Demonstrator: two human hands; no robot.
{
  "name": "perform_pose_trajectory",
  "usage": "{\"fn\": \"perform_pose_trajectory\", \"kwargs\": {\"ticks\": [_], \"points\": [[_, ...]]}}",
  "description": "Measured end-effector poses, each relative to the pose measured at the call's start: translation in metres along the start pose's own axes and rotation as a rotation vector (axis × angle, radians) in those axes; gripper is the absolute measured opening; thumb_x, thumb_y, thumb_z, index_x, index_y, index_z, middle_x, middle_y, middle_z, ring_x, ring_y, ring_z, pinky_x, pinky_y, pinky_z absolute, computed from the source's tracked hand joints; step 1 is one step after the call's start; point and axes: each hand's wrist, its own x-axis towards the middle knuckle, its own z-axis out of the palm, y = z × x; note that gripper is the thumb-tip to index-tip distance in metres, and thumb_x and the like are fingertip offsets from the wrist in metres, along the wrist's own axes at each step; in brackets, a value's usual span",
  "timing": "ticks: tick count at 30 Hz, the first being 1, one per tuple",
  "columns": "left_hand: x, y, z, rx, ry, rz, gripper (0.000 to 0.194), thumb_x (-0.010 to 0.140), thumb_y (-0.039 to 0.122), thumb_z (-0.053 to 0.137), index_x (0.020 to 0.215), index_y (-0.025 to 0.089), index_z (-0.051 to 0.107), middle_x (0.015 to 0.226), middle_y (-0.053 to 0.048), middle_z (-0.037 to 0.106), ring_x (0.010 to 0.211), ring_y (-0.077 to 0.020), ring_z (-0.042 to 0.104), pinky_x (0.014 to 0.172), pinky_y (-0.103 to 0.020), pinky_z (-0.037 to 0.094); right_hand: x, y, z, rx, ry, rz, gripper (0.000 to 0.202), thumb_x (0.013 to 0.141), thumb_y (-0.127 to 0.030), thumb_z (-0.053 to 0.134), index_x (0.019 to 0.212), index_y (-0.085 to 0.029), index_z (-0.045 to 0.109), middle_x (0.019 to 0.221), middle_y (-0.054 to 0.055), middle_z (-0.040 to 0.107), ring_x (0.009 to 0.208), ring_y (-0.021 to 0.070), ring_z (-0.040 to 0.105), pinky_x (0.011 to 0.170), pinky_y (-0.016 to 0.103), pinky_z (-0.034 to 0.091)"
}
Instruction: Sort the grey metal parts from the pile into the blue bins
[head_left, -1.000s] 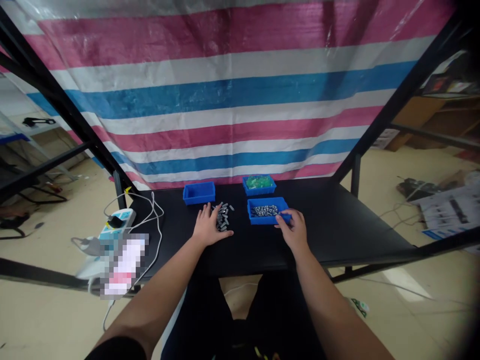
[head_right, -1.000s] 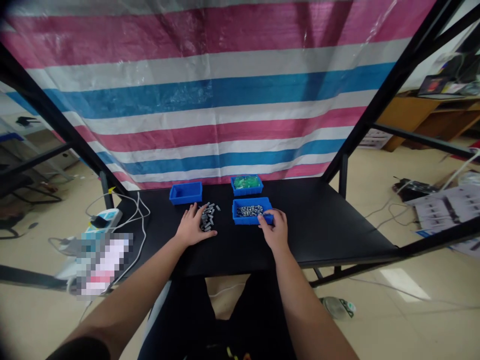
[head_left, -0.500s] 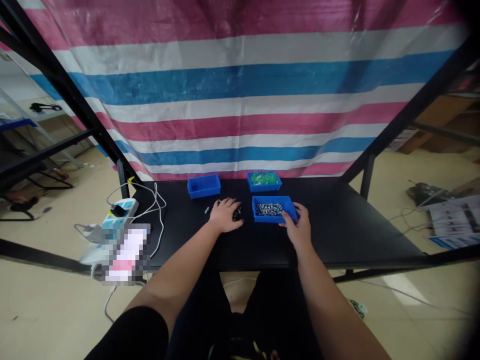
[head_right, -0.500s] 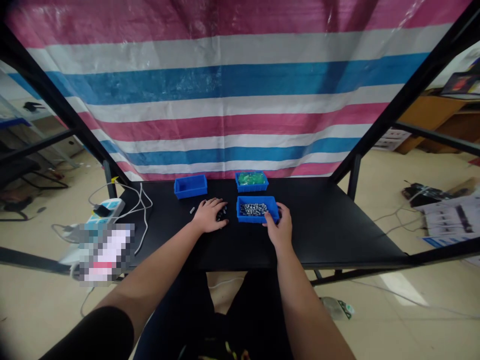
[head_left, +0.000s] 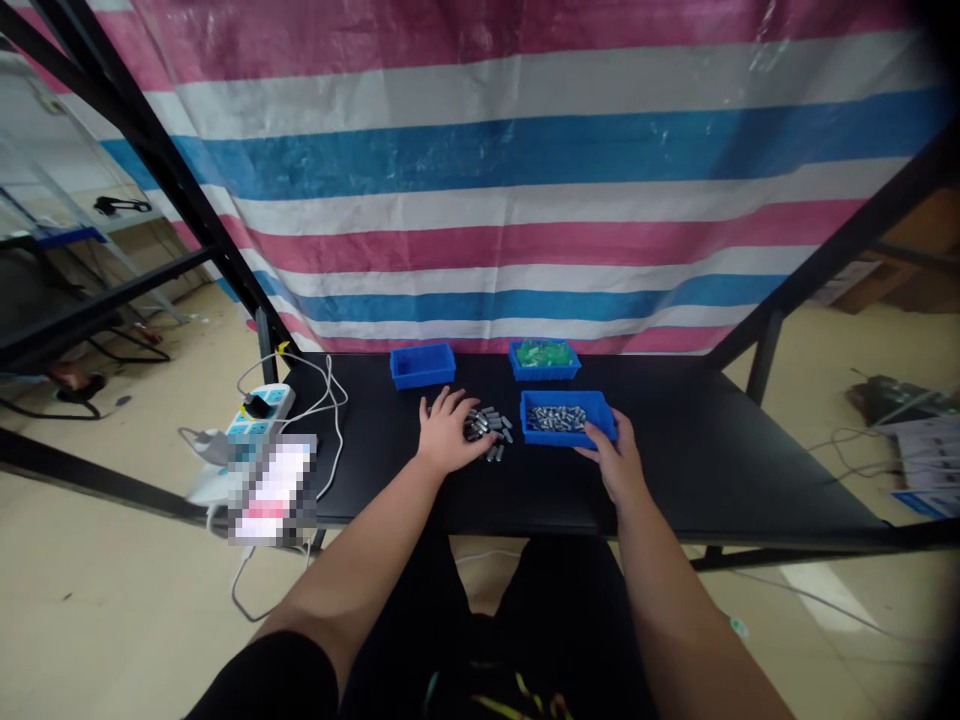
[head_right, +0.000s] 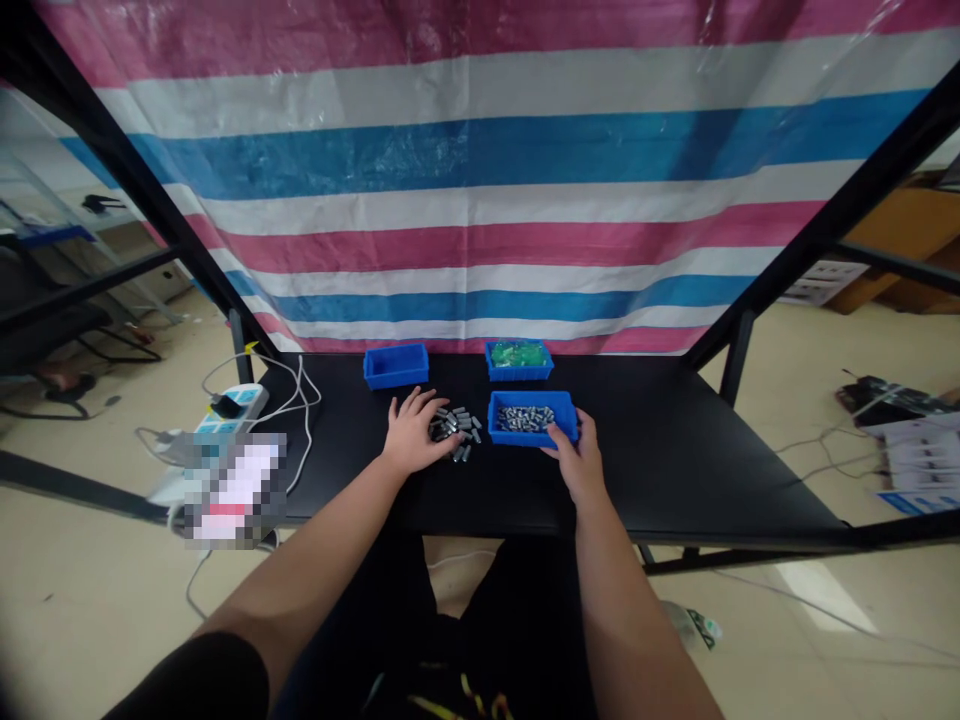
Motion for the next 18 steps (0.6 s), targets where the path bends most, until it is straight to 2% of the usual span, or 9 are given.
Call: {"fn": "perform_pose_trajectory", "kwargs": {"ticks": [3, 5, 9, 13, 18], "points": [[-0.006, -0.01, 0.001, -0.005, -0.074, -0.005, 0.095, 0.065, 0.078, 0.072, 0.145, 0.032, 0.05, 0.154, -0.014, 0.046, 0.15, -0.0409, 0.029, 0.122, -0.062, 0.018, 0.0, -0.001, -0.003, 0.089, -0.047, 0.033, 0.071, 0.073, -0.049, 0.081, 0.135, -0.039, 0.046, 0.129, 0.003, 0.055, 0.104, 0.0252, 0.067, 0.078, 0.051, 0.066], [-0.007, -0.013, 0.003, -0.017, -0.098, 0.039, 0.103, 0.062, 0.081, 0.072, 0.146, 0.027, 0.049, 0.152, -0.018, 0.046, 0.148, -0.0408, 0.033, 0.12, -0.058, 0.025, 0.001, -0.003, -0.006, 0.116, -0.103, 0.04, 0.074, 0.072, -0.046, 0.082, 0.136, -0.041, 0.045, 0.129, 0.003, 0.056, 0.104, 0.0252, 0.068, 0.081, 0.054, 0.065], [-0.005, -0.013, 0.004, -0.074, -0.1, 0.139, 0.093, 0.066, 0.077, 0.072, 0.14, 0.022, 0.055, 0.149, -0.017, 0.05, 0.143, -0.0365, 0.042, 0.119, -0.049, 0.034, -0.002, -0.01, -0.009, 0.166, -0.181, 0.07, 0.073, 0.069, -0.041, 0.085, 0.133, -0.04, 0.051, 0.123, 0.001, 0.062, 0.105, 0.0254, 0.068, 0.084, 0.056, 0.063], [-0.005, -0.014, 0.006, -0.09, -0.093, 0.183, 0.085, 0.075, 0.069, 0.069, 0.143, 0.02, 0.052, 0.15, -0.016, 0.049, 0.142, -0.0334, 0.045, 0.119, -0.047, 0.036, -0.004, -0.013, -0.007, 0.263, -0.127, 0.098, 0.07, 0.065, -0.035, 0.089, 0.128, -0.039, 0.057, 0.112, -0.002, 0.068, 0.092, 0.0221, 0.073, 0.084, 0.054, 0.063], [-0.007, -0.015, 0.01, -0.003, -0.096, 0.15, 0.104, 0.065, 0.079, 0.071, 0.147, 0.019, 0.048, 0.158, -0.018, 0.039, 0.15, -0.0404, 0.029, 0.123, -0.055, 0.025, -0.007, -0.01, 0.001, 0.346, 0.011, 0.058, 0.066, 0.064, -0.035, 0.089, 0.123, -0.035, 0.06, 0.102, -0.003, 0.072, 0.081, 0.0211, 0.075, 0.081, 0.054, 0.064]]}}
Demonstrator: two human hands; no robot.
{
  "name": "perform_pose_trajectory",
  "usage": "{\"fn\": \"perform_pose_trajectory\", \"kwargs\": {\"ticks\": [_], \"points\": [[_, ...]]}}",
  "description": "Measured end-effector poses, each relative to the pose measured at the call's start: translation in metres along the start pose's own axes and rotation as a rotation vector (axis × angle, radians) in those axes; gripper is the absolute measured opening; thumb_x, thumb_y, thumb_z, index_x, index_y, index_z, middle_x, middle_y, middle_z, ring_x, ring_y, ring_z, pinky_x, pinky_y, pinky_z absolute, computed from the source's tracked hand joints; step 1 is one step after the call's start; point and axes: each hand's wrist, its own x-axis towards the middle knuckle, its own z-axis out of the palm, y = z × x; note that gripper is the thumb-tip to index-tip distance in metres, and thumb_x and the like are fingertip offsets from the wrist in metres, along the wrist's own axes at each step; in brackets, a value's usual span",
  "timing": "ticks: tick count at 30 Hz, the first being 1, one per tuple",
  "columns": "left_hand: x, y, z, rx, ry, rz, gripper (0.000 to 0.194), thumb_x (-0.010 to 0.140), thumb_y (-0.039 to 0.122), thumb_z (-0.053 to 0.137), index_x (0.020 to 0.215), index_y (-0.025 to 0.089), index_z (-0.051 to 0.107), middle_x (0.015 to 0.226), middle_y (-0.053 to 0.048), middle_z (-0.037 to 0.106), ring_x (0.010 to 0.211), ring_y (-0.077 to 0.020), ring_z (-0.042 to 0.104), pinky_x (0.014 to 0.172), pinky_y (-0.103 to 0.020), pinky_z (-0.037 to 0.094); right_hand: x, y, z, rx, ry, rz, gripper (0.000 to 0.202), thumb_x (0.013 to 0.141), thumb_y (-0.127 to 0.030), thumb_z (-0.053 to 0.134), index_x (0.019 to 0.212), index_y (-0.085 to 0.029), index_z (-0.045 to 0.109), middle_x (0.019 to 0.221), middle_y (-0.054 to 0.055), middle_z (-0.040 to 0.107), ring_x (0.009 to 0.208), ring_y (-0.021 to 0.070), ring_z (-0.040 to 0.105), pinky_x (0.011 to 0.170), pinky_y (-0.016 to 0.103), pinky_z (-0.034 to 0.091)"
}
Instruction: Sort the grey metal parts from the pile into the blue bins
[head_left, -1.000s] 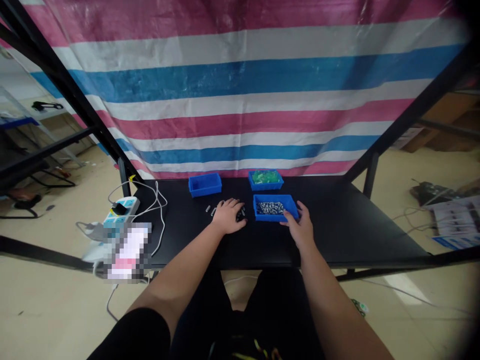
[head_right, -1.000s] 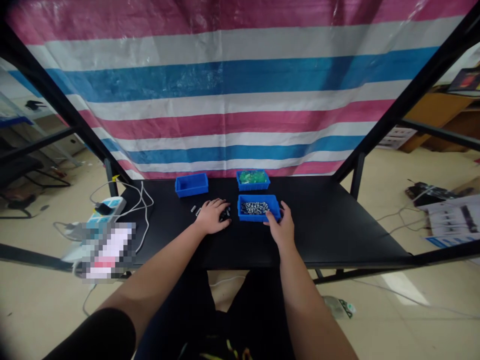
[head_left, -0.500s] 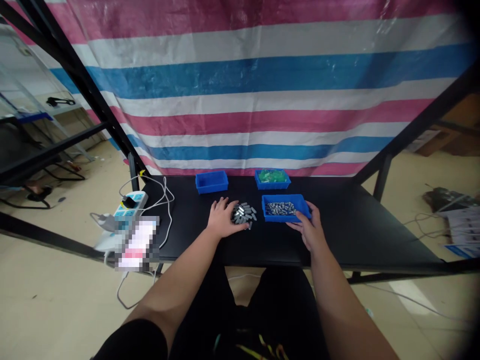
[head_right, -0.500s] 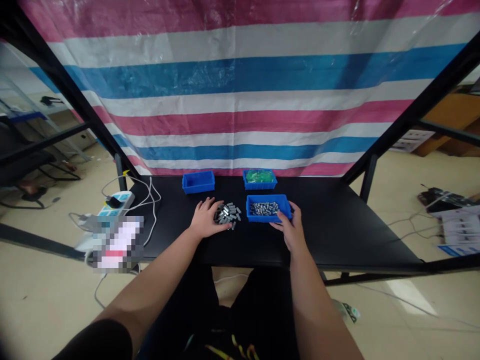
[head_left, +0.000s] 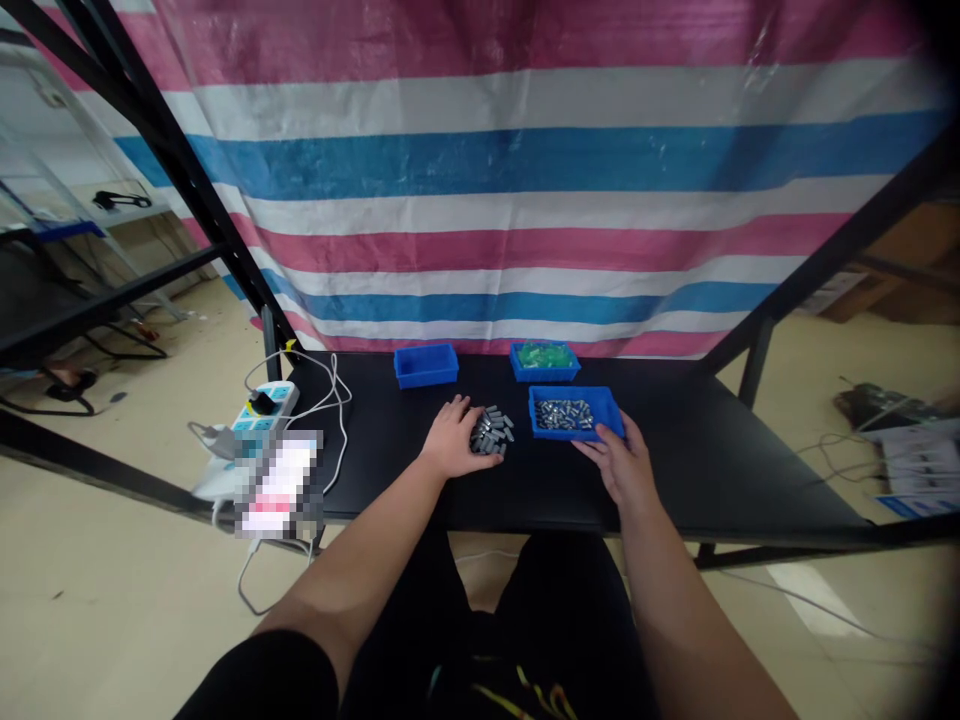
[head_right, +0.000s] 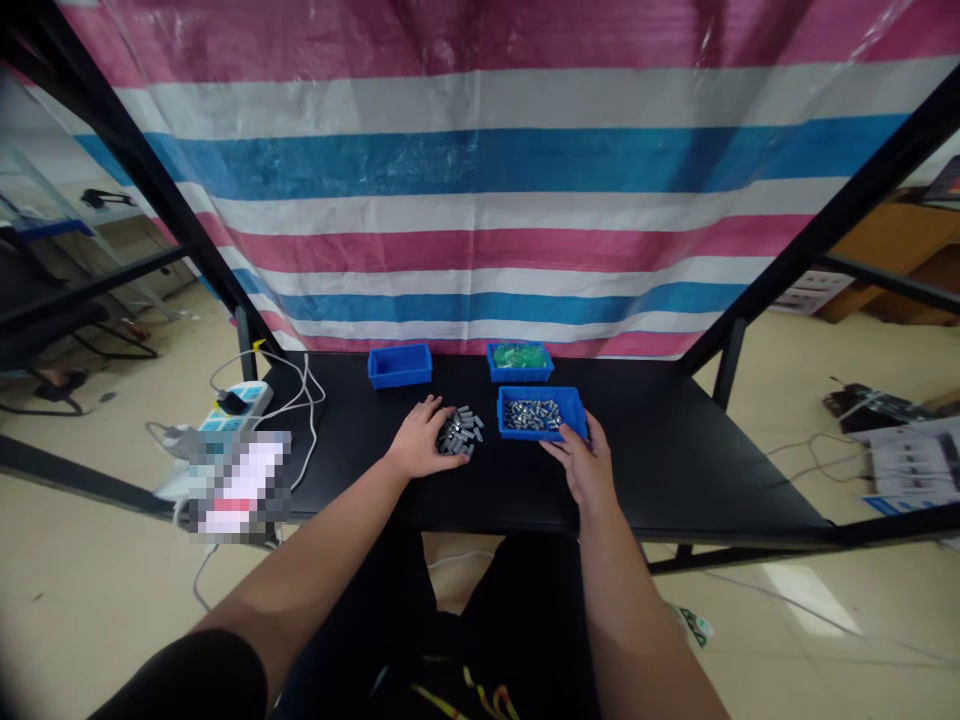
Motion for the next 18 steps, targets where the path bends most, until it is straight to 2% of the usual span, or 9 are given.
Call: {"fn": "perform_pose_trajectory", "kwargs": {"ticks": [3, 7, 13, 18], "points": [[0.0, 0.0, 0.002, 0.037, -0.002, -0.064, 0.113, 0.06, 0.084, 0.069, 0.149, 0.019, 0.046, 0.158, -0.02, 0.038, 0.151, -0.0438, 0.024, 0.123, -0.059, 0.021, -0.006, 0.001, 0.012, 0.02, 0.034, -0.047, 0.066, 0.066, -0.037, 0.089, 0.126, -0.034, 0.06, 0.106, -0.001, 0.072, 0.084, 0.0216, 0.075, 0.083, 0.055, 0.064], [0.002, -0.001, 0.002, 0.029, -0.026, -0.062, 0.115, 0.062, 0.084, 0.068, 0.15, 0.014, 0.043, 0.154, -0.021, 0.044, 0.148, -0.041, 0.033, 0.123, -0.054, 0.026, -0.017, -0.004, 0.037, -0.007, 0.025, -0.109, 0.068, 0.068, -0.038, 0.089, 0.13, -0.032, 0.062, 0.104, 0.0, 0.073, 0.086, 0.0205, 0.073, 0.088, 0.058, 0.062], [0.002, 0.0, 0.0, -0.016, -0.041, -0.047, 0.119, 0.065, 0.082, 0.067, 0.153, 0.007, 0.035, 0.153, -0.023, 0.046, 0.146, -0.0367, 0.039, 0.124, -0.05, 0.026, -0.028, -0.004, 0.075, -0.09, -0.093, -0.185, 0.071, 0.075, -0.044, 0.083, 0.141, -0.032, 0.058, 0.113, 0.002, 0.072, 0.101, 0.0236, 0.071, 0.091, 0.057, 0.06], [0.002, -0.001, -0.001, -0.03, -0.016, -0.038, 0.114, 0.069, 0.084, 0.063, 0.152, 0.009, 0.038, 0.15, -0.022, 0.049, 0.144, -0.0365, 0.043, 0.123, -0.05, 0.029, -0.035, 0.008, 0.094, -0.299, -0.184, -0.318, 0.078, 0.081, -0.05, 0.076, 0.15, -0.026, 0.049, 0.123, 0.008, 0.07, 0.105, 0.0261, 0.07, 0.093, 0.05, 0.06]]}}
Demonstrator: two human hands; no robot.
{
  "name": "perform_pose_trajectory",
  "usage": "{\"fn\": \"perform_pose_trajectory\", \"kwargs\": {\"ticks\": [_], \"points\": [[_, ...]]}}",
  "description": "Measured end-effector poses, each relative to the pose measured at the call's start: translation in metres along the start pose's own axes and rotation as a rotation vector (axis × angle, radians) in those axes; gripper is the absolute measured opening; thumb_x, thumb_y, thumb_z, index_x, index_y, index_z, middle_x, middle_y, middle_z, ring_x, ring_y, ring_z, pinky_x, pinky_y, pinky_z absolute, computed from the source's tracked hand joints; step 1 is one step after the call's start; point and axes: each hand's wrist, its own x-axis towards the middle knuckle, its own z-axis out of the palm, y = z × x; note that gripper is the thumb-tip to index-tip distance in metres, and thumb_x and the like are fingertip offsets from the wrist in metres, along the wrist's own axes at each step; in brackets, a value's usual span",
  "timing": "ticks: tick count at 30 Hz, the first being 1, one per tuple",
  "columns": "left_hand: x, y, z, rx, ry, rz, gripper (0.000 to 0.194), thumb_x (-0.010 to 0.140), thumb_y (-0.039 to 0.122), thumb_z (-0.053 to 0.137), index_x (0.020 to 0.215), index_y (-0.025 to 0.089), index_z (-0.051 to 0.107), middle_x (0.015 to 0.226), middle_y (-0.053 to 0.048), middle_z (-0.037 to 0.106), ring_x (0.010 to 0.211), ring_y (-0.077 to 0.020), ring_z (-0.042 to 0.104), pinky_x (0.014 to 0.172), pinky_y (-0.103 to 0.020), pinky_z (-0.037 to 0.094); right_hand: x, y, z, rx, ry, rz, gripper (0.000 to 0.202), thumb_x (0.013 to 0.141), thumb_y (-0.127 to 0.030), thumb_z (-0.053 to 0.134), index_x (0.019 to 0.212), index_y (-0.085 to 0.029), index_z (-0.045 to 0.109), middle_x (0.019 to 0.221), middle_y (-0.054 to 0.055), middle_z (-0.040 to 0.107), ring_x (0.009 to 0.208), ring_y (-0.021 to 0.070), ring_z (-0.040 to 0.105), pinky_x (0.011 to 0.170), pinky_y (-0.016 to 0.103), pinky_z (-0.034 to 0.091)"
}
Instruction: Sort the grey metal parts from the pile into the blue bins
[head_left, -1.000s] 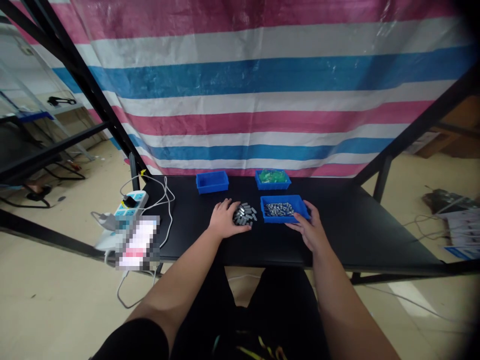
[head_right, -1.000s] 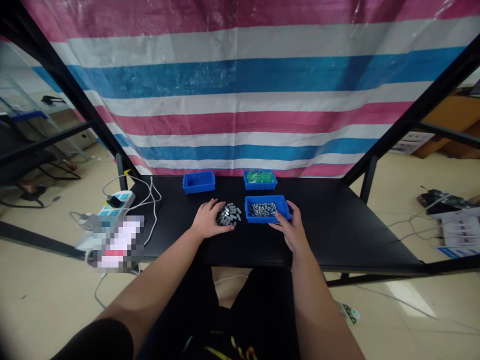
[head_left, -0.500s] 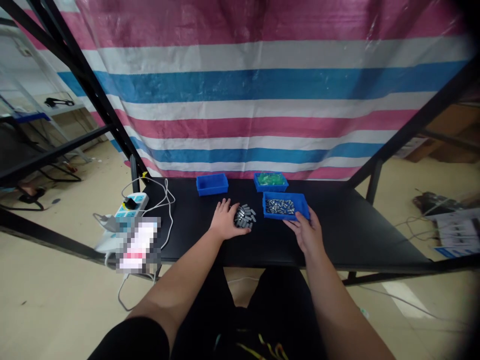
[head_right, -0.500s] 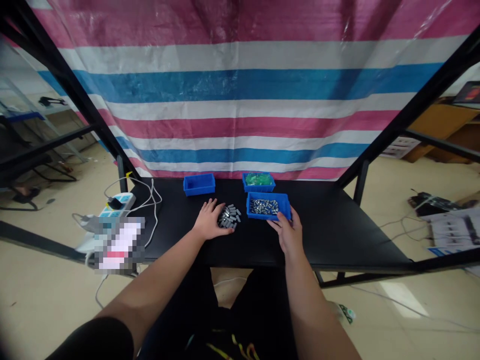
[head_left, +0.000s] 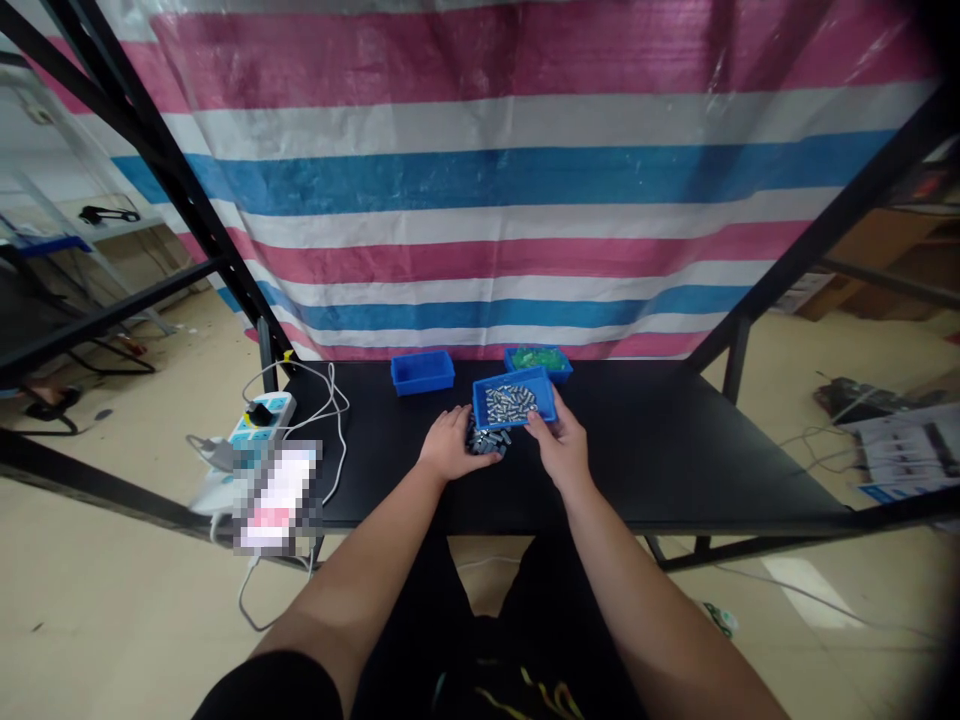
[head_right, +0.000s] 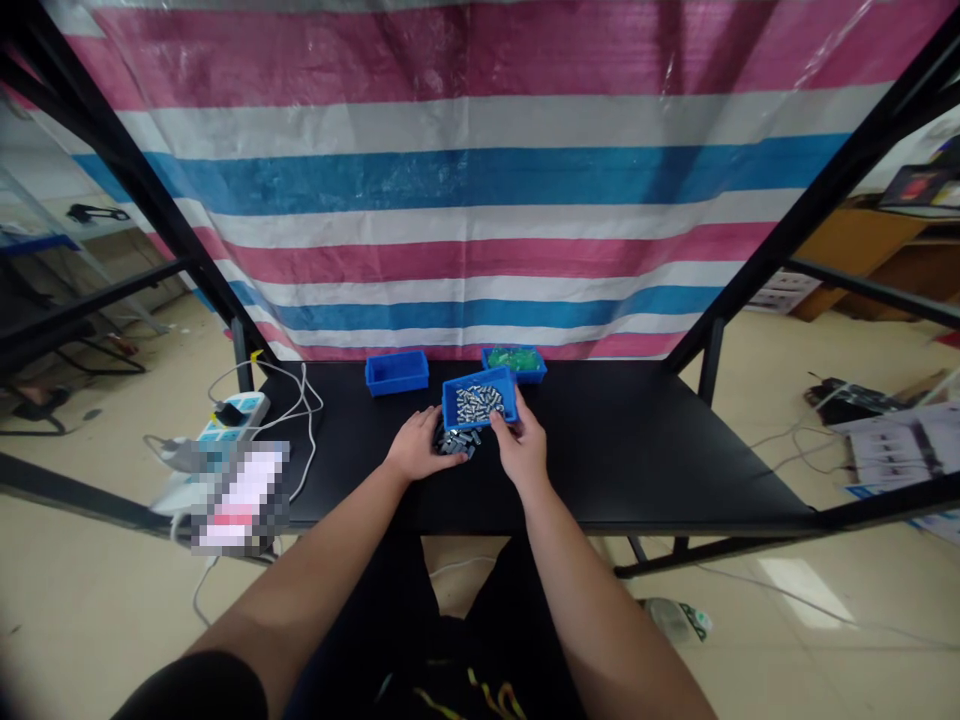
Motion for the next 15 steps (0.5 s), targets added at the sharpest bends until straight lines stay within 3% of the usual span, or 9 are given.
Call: {"fn": "perform_pose_trajectory", "kwargs": {"ticks": [6, 15], "points": [[0.001, -0.002, 0.0, -0.009, -0.01, 0.011, 0.101, 0.072, 0.082, 0.062, 0.144, 0.012, 0.048, 0.147, -0.02, 0.053, 0.143, -0.0366, 0.044, 0.122, -0.052, 0.029, -0.004, -0.006, 0.013, -0.222, -0.038, -0.199, 0.068, 0.089, -0.045, 0.068, 0.151, -0.024, 0.049, 0.131, 0.013, 0.061, 0.108, 0.0253, 0.069, 0.093, 0.039, 0.06], [0.002, -0.003, 0.001, -0.006, -0.002, 0.006, 0.098, 0.072, 0.081, 0.063, 0.142, 0.014, 0.051, 0.148, -0.021, 0.053, 0.142, -0.0355, 0.045, 0.122, -0.052, 0.03, -0.008, -0.011, 0.016, -0.363, -0.097, -0.331, 0.059, 0.093, -0.037, 0.065, 0.149, -0.032, 0.05, 0.135, 0.01, 0.055, 0.114, 0.0257, 0.066, 0.096, 0.039, 0.06]]}}
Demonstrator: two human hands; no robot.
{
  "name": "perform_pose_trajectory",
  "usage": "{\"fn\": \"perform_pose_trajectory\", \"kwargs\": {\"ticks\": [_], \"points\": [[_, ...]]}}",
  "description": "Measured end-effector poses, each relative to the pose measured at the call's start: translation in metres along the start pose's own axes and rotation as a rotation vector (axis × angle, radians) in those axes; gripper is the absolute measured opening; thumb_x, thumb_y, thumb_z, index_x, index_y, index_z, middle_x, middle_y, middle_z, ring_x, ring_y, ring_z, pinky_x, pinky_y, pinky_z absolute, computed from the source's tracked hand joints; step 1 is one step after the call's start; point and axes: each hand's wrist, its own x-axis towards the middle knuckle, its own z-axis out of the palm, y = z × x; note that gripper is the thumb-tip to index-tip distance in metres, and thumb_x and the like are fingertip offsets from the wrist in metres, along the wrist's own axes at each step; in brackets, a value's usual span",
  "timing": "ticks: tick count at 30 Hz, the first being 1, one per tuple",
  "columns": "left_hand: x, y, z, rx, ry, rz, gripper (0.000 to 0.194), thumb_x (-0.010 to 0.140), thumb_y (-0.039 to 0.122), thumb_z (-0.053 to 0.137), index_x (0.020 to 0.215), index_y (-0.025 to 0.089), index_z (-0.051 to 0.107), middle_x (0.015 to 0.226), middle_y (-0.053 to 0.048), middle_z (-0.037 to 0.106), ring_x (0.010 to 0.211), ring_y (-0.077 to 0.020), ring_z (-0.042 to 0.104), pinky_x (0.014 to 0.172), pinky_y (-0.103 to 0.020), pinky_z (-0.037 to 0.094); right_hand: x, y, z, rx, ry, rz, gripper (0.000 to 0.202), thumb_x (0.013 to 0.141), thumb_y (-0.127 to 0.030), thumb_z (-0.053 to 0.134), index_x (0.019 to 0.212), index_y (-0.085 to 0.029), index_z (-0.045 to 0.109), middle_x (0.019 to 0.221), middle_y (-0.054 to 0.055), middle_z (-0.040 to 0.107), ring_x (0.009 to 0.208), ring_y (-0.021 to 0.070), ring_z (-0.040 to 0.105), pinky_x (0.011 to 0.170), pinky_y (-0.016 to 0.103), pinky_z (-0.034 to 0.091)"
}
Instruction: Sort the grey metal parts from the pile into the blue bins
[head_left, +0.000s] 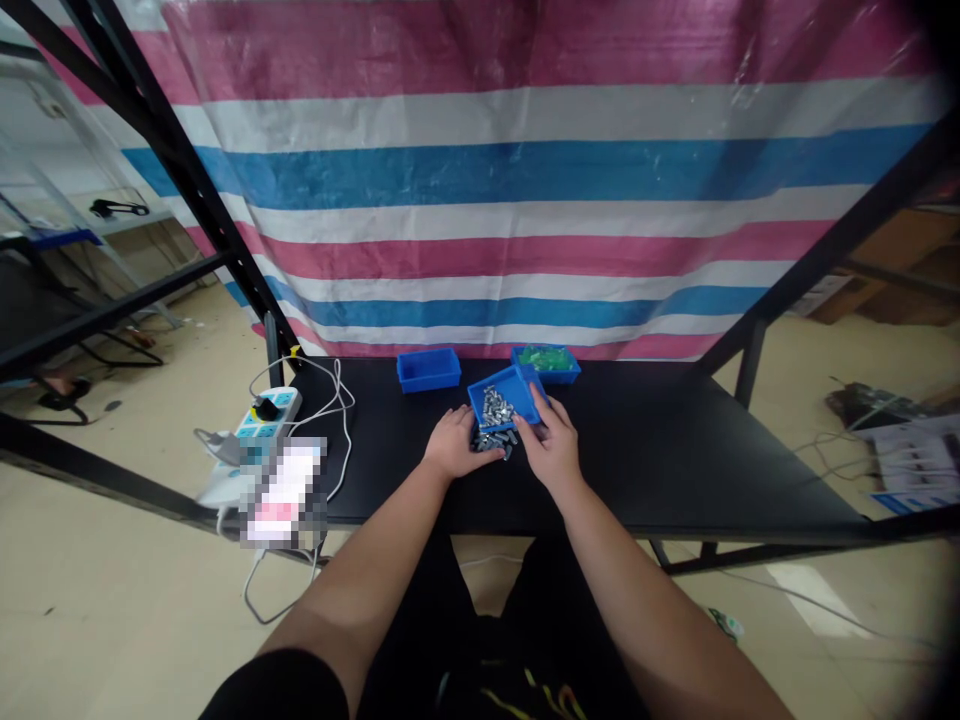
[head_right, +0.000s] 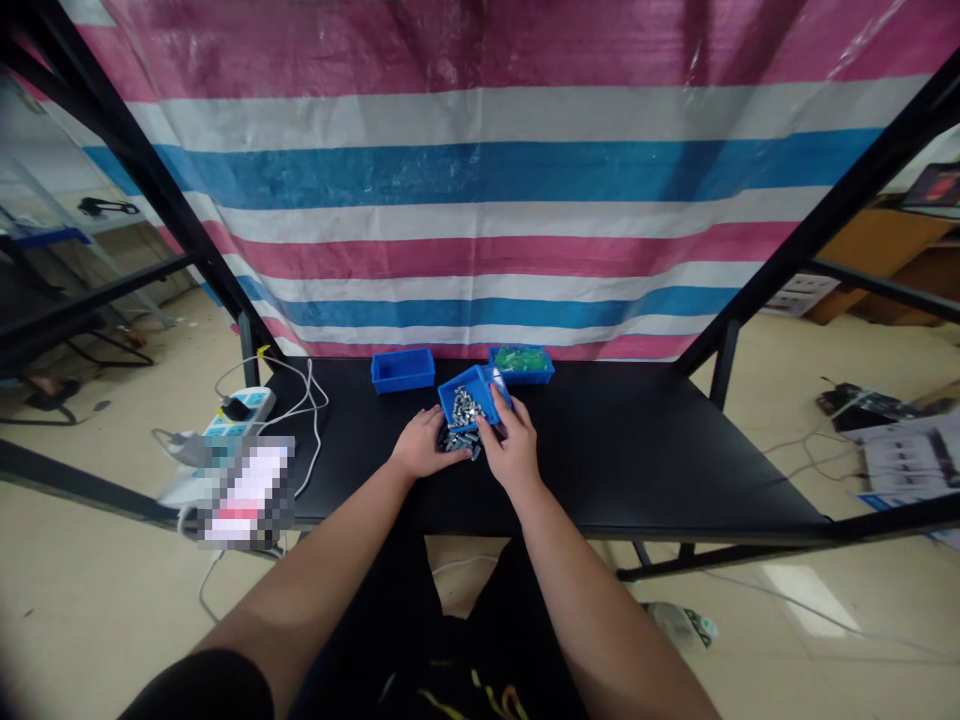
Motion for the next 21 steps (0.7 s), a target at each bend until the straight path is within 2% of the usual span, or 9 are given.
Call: {"fn": "perform_pose_trajectory", "kwargs": {"ticks": [4, 11, 21], "points": [[0.0, 0.0, 0.0, 0.002, 0.003, -0.001, 0.097, 0.073, 0.08, 0.063, 0.142, 0.013, 0.051, 0.147, -0.021, 0.053, 0.142, -0.0352, 0.045, 0.122, -0.052, 0.029, 0.001, 0.0, 0.0, -0.076, -0.024, -0.067, 0.057, 0.093, -0.035, 0.064, 0.149, -0.034, 0.05, 0.137, 0.009, 0.055, 0.12, 0.0268, 0.063, 0.103, 0.043, 0.056], [0.0, 0.0, 0.001, 0.003, 0.007, -0.003, 0.096, 0.075, 0.078, 0.063, 0.143, 0.012, 0.05, 0.148, -0.021, 0.052, 0.143, -0.0345, 0.045, 0.123, -0.05, 0.029, 0.004, -0.006, -0.001, -0.12, -0.043, -0.111, 0.055, 0.094, -0.035, 0.063, 0.148, -0.034, 0.052, 0.139, 0.009, 0.054, 0.124, 0.0284, 0.06, 0.106, 0.046, 0.054], [-0.001, 0.001, 0.002, 0.0, 0.02, 0.009, 0.095, 0.078, 0.076, 0.062, 0.145, 0.01, 0.048, 0.148, -0.02, 0.053, 0.143, -0.0336, 0.044, 0.123, -0.049, 0.029, 0.007, -0.012, -0.006, -0.197, -0.017, -0.201, 0.053, 0.095, -0.032, 0.062, 0.148, -0.034, 0.052, 0.137, 0.009, 0.055, 0.125, 0.0271, 0.059, 0.111, 0.045, 0.05]]}}
